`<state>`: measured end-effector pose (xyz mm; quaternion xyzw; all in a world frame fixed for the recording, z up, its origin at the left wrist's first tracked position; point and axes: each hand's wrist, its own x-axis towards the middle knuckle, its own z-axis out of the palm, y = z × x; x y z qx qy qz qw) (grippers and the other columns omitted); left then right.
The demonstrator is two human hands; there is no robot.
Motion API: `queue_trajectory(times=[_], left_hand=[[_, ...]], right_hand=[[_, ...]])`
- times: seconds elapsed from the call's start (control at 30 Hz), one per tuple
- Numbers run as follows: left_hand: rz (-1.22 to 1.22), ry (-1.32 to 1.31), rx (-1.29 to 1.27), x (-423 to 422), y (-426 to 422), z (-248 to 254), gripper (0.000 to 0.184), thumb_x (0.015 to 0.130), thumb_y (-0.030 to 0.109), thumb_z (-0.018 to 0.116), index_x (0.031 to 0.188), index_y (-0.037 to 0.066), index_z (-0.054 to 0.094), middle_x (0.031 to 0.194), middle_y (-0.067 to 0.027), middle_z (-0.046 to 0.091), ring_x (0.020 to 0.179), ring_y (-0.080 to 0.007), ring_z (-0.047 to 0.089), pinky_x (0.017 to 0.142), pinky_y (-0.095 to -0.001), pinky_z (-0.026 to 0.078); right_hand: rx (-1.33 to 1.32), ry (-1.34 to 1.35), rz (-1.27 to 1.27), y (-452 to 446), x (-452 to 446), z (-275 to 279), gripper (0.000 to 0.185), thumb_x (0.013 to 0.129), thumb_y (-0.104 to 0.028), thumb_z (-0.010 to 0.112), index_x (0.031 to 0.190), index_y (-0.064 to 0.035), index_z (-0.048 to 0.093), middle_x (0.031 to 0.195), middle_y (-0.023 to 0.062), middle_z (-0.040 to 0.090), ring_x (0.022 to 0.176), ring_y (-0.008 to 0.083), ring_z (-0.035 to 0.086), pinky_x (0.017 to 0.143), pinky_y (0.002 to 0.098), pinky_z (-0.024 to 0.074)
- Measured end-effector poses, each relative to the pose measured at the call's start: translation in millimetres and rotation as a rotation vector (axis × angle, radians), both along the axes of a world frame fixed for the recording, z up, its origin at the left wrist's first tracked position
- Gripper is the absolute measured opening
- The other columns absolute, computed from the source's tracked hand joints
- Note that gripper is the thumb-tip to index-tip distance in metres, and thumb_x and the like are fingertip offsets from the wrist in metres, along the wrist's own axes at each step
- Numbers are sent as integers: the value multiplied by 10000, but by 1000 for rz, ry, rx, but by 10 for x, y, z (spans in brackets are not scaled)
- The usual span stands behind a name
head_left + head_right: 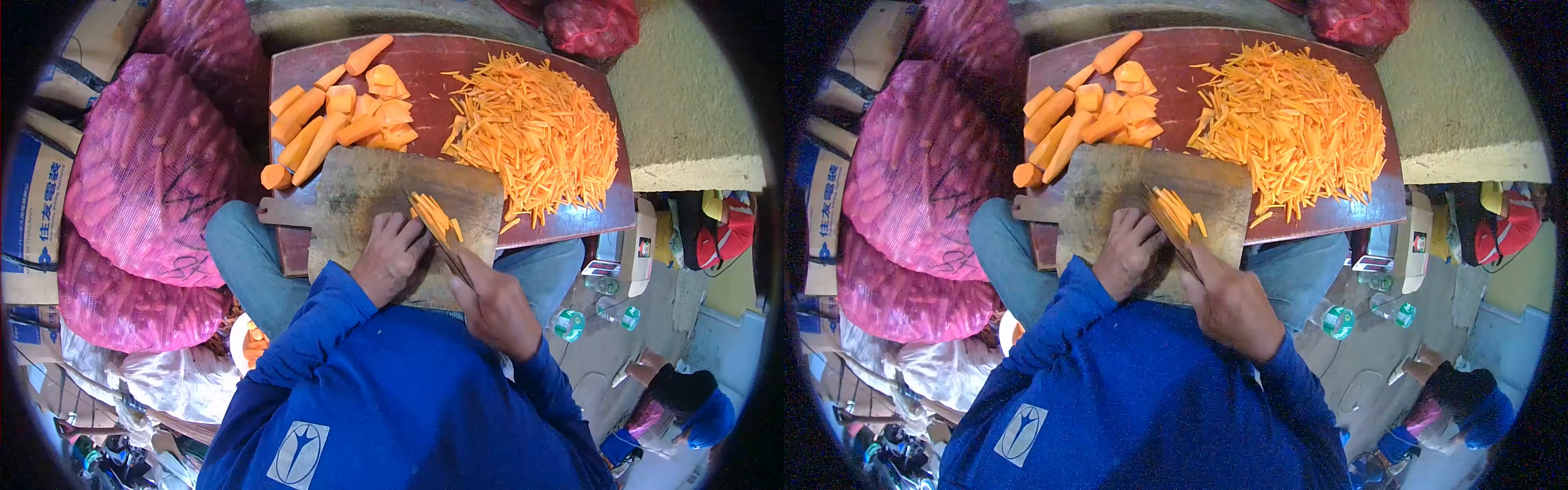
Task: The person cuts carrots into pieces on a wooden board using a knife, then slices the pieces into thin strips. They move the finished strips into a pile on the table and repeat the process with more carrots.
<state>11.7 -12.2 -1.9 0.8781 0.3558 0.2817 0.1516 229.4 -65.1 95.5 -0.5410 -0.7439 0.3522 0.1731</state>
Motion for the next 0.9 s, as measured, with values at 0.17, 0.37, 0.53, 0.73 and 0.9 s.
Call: queue_trajectory(times=[0.17,0.37,0.53,0.73,0.9], left_hand=[[-10,-28,4,-14,23,-17,371,830,134,739,1174,-5,727,1174,-143,628,1064,-344,576,974,-494,450],[21,-62,0,5,13,-29,424,781,115,771,1180,-17,718,1135,-145,617,1053,-355,573,971,-496,450],[-1,-54,16,-36,23,-45,453,769,104,777,1197,-26,708,1111,-145,612,1047,-356,572,971,-492,448],[21,-66,25,-10,4,-16,416,830,135,730,1213,-25,708,1109,-143,613,1055,-346,574,992,-498,445],[26,-32,24,-45,-22,-62,378,859,134,698,1206,-16,717,1131,-143,629,1079,-341,584,1005,-492,442]], right_hand=[[32,31,-38,43,-83,-130,360,1047,-169,655,1333,11,530,967,303,722,831,499,721,677,570,578],[23,52,-6,112,-83,-112,410,1033,-158,668,1394,-23,526,997,300,724,874,501,730,712,559,592],[-45,36,-32,-60,-36,-53,341,1040,-144,658,1321,4,534,1001,293,720,869,512,716,716,564,586],[-23,33,-35,127,-92,-166,394,1030,-137,659,1384,-12,539,1000,300,722,901,508,724,738,563,586],[-1,113,-48,-68,-49,-50,346,1034,-141,662,1325,11,554,967,312,719,860,523,712,713,573,573]])
